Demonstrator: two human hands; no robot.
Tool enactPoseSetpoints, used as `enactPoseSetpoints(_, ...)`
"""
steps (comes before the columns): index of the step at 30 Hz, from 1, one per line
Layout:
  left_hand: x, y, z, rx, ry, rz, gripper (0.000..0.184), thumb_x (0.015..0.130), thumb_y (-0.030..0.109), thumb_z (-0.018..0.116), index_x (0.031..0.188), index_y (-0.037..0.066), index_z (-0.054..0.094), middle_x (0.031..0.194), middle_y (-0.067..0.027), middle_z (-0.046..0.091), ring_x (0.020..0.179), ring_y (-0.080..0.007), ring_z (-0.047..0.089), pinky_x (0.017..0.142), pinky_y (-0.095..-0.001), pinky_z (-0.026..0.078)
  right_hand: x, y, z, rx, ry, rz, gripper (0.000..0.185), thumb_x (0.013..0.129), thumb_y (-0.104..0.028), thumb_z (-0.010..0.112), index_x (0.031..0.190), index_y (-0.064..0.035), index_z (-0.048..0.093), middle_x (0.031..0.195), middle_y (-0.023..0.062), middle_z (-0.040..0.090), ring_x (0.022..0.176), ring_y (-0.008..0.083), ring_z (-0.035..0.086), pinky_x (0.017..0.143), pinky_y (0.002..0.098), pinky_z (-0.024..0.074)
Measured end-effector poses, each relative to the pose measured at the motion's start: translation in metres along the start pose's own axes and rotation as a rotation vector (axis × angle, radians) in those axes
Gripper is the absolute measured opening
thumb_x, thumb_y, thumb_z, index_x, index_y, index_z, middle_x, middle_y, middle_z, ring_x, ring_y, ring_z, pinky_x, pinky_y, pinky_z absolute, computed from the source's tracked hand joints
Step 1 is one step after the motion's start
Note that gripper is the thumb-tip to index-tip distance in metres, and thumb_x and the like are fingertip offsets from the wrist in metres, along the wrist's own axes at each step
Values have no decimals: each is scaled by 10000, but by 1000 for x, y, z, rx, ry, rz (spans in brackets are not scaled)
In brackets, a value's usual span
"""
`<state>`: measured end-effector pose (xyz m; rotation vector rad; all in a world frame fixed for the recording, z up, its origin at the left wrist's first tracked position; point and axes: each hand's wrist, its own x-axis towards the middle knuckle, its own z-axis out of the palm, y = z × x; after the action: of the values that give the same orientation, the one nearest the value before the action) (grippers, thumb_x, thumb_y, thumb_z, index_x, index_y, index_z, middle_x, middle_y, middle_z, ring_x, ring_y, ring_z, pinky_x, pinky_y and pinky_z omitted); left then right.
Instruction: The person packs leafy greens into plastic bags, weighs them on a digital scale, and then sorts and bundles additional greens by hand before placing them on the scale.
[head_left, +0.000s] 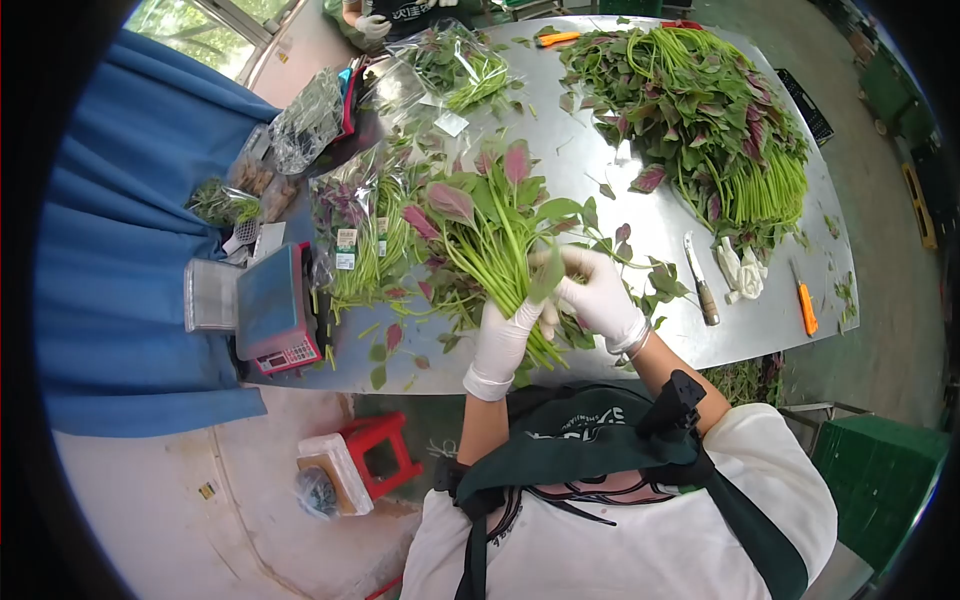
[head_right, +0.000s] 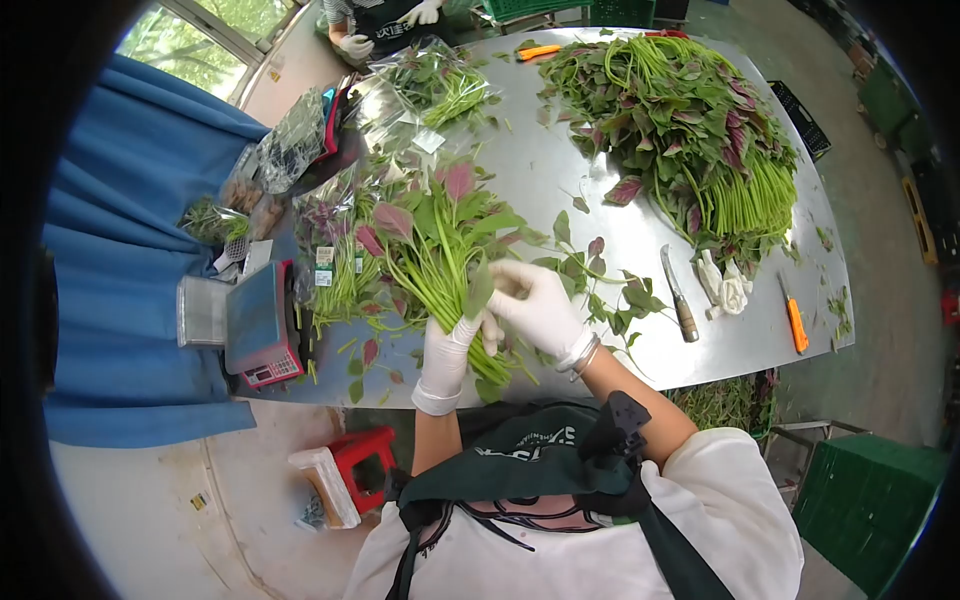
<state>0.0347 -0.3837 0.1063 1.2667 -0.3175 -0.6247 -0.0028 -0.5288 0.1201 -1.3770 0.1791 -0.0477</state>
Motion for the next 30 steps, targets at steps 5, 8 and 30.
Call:
enactPoseSetpoints(5,-4,-5,0,5,-26,-33,141,866,140,562,865,0,541,656,-38,550,550,-102,505,517,-226,414,12,5,0,63,170,-156,214,767,-67,557,957,29,585,798,39,621,722,71,553,661,219,448)
enactPoseSetpoints(8,-4,-1,6,93,2,-98,141,861,147,569,846,18,516,625,-34,531,545,-117,500,585,-259,439,13,-7,0,28,245,-102,163,794,-98,600,911,15,607,786,25,617,705,73,546,656,228,447)
enactPoseSetpoints(30,-5,-8,-2,-30,41,-9,179,883,196,538,917,22,511,584,-18,497,496,-107,492,616,-275,470,24,-44,-122,695,687,-682,223,887,-225,519,976,-22,541,927,108,605,758,135,584,623,213,478)
